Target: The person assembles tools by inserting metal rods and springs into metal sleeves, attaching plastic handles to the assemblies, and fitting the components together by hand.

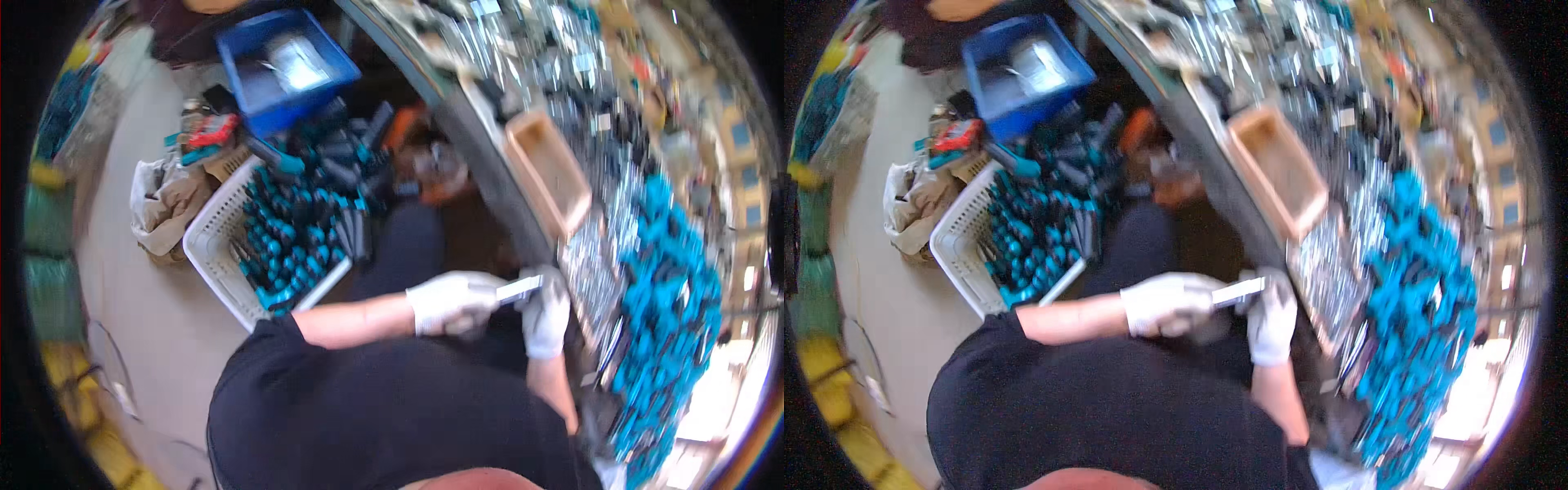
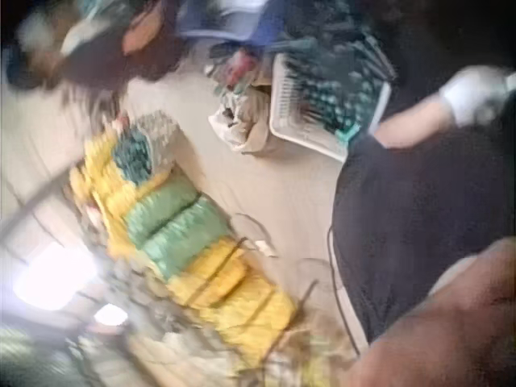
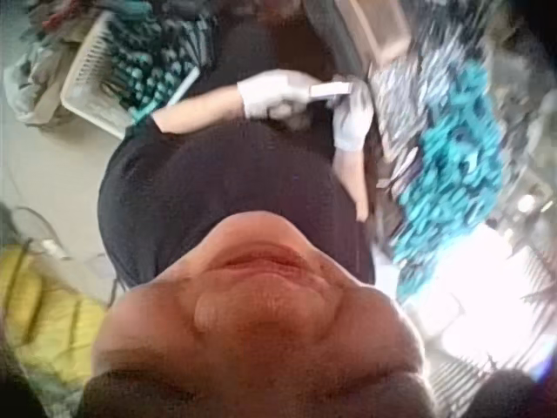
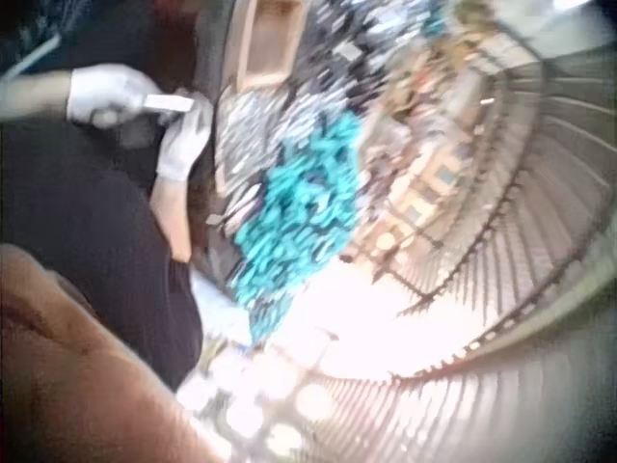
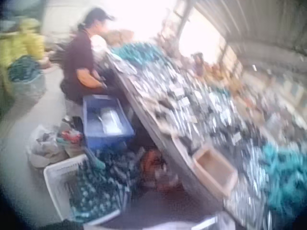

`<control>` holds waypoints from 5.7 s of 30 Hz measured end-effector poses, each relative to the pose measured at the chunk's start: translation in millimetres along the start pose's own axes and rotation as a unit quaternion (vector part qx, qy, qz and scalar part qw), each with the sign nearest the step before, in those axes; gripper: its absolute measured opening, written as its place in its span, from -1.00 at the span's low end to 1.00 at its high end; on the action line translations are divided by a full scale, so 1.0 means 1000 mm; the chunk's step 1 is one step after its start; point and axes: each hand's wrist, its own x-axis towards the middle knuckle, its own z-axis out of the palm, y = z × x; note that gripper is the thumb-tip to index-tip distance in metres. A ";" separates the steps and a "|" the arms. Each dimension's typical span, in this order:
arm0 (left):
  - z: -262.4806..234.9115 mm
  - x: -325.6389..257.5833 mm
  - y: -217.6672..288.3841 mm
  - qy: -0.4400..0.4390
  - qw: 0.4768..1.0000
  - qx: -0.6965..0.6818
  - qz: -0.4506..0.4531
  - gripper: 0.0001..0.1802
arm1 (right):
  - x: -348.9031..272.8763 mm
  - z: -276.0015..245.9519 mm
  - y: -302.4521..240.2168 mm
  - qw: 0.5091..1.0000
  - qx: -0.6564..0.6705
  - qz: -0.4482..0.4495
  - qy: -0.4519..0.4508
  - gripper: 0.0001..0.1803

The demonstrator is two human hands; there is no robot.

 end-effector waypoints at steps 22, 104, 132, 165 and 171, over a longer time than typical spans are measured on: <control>0.043 0.055 -0.034 0.033 0.981 0.151 -0.116 -0.41 | -0.055 -0.093 0.001 0.998 0.045 -0.009 0.053 -0.75; 0.016 0.075 -0.018 0.058 0.987 0.069 -0.133 -0.54 | 0.202 -0.171 -0.100 0.752 -0.630 -0.132 0.146 -0.69; 0.016 0.052 -0.039 0.050 0.982 0.118 -0.141 -0.57 | 0.191 -0.161 -0.083 0.754 -0.594 -0.216 0.181 -0.87; 0.011 0.043 -0.043 0.004 0.973 0.203 -0.110 -0.42 | -0.034 -0.091 -0.065 0.922 -0.376 -0.093 0.018 -0.91; 0.015 0.044 -0.061 -0.046 0.960 0.257 -0.098 -0.47 | -0.065 -0.086 -0.035 0.963 -0.257 0.074 0.036 -0.88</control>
